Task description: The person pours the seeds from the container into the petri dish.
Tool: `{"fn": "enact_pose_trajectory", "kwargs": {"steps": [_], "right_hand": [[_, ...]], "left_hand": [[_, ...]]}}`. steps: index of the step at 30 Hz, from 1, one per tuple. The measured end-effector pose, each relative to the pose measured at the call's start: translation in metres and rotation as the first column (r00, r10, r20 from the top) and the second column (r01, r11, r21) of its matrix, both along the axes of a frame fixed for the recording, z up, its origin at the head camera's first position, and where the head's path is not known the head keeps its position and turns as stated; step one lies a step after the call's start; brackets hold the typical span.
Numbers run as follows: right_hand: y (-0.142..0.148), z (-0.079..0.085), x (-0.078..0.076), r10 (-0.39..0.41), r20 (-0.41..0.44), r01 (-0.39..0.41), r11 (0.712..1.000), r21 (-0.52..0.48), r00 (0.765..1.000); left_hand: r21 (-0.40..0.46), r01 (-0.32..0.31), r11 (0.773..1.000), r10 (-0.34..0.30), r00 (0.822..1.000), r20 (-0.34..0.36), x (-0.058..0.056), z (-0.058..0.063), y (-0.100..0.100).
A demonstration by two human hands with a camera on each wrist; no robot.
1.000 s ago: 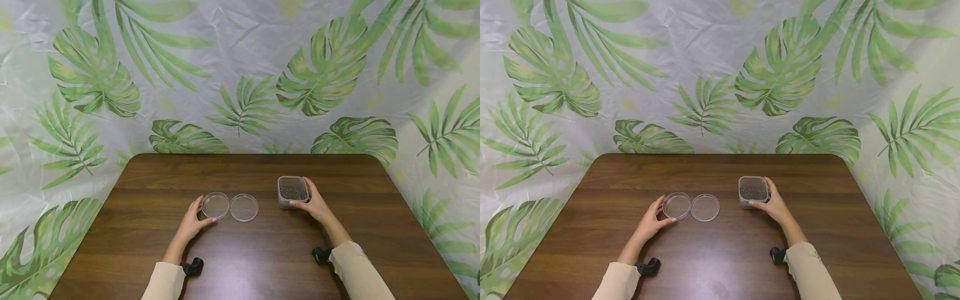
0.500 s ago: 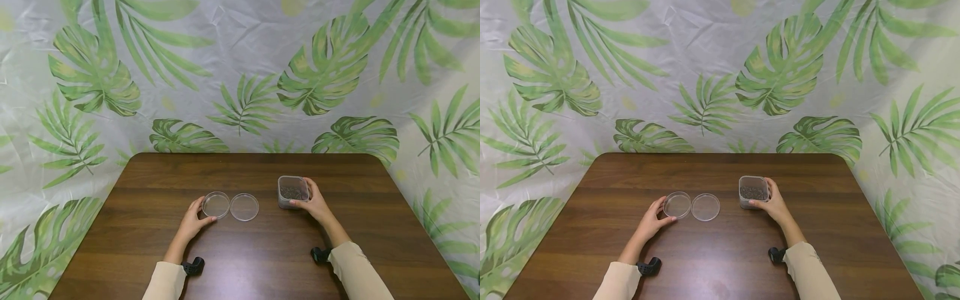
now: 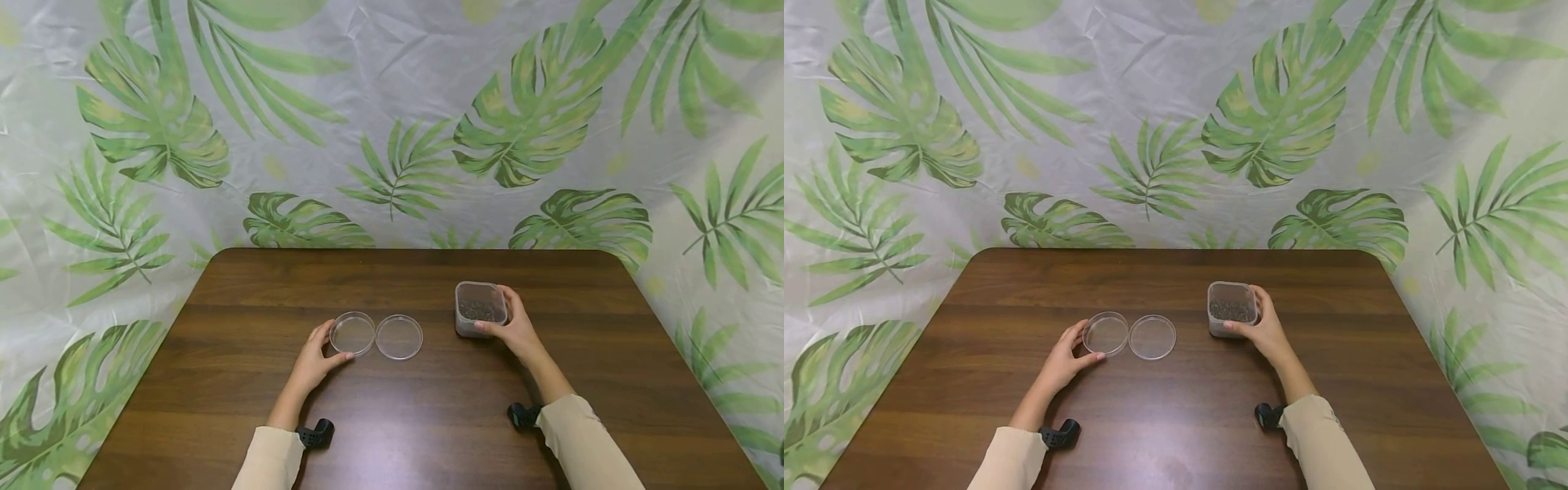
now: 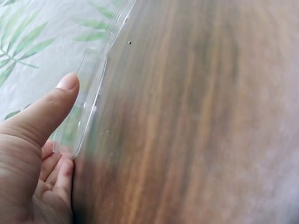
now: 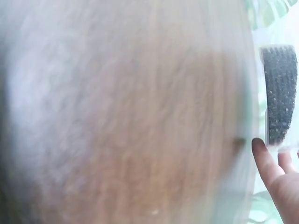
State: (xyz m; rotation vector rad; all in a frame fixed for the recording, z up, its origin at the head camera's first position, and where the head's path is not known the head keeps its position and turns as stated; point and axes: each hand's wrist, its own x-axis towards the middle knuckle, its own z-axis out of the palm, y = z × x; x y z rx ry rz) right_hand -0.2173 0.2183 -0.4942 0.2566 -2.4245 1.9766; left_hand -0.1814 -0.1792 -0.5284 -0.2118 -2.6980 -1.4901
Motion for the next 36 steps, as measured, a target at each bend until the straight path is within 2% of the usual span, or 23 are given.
{"fn": "enact_pose_trajectory", "kwargs": {"steps": [8, 12, 18, 20, 28, 36], "right_hand": [[-0.014, 0.028, 0.010, 0.008, -0.023, -0.009, 1.000, -0.016, 1.000], [-0.016, 0.026, 0.006, 0.015, -0.027, -0.015, 1.000, -0.020, 1.000], [-0.019, 0.017, -0.008, 0.016, -0.027, -0.015, 1.000, 0.027, 1.000], [-0.022, 0.021, -0.010, 0.015, -0.024, -0.014, 1.000, 0.028, 1.000], [-0.043, 0.053, -0.005, 0.038, -0.048, -0.036, 0.999, 0.032, 0.998], [-0.060, 0.059, -0.010, 0.043, -0.093, -0.043, 0.999, 0.002, 0.995]], "left_hand": [[0.000, 0.004, 1.000, -0.004, 1.000, 0.000, 0.000, -0.001, 0.000], [0.005, 0.007, 1.000, -0.007, 1.000, -0.002, 0.000, -0.001, 0.000], [0.014, 0.000, 1.000, 0.000, 1.000, 0.001, 0.000, -0.001, 0.000], [0.010, -0.002, 1.000, 0.002, 1.000, 0.004, 0.000, 0.000, 0.000], [0.002, -0.006, 1.000, 0.006, 1.000, 0.002, 0.000, 0.001, 0.000], [0.006, -0.008, 1.000, 0.008, 1.000, -0.006, 0.000, -0.001, 0.000]]}}
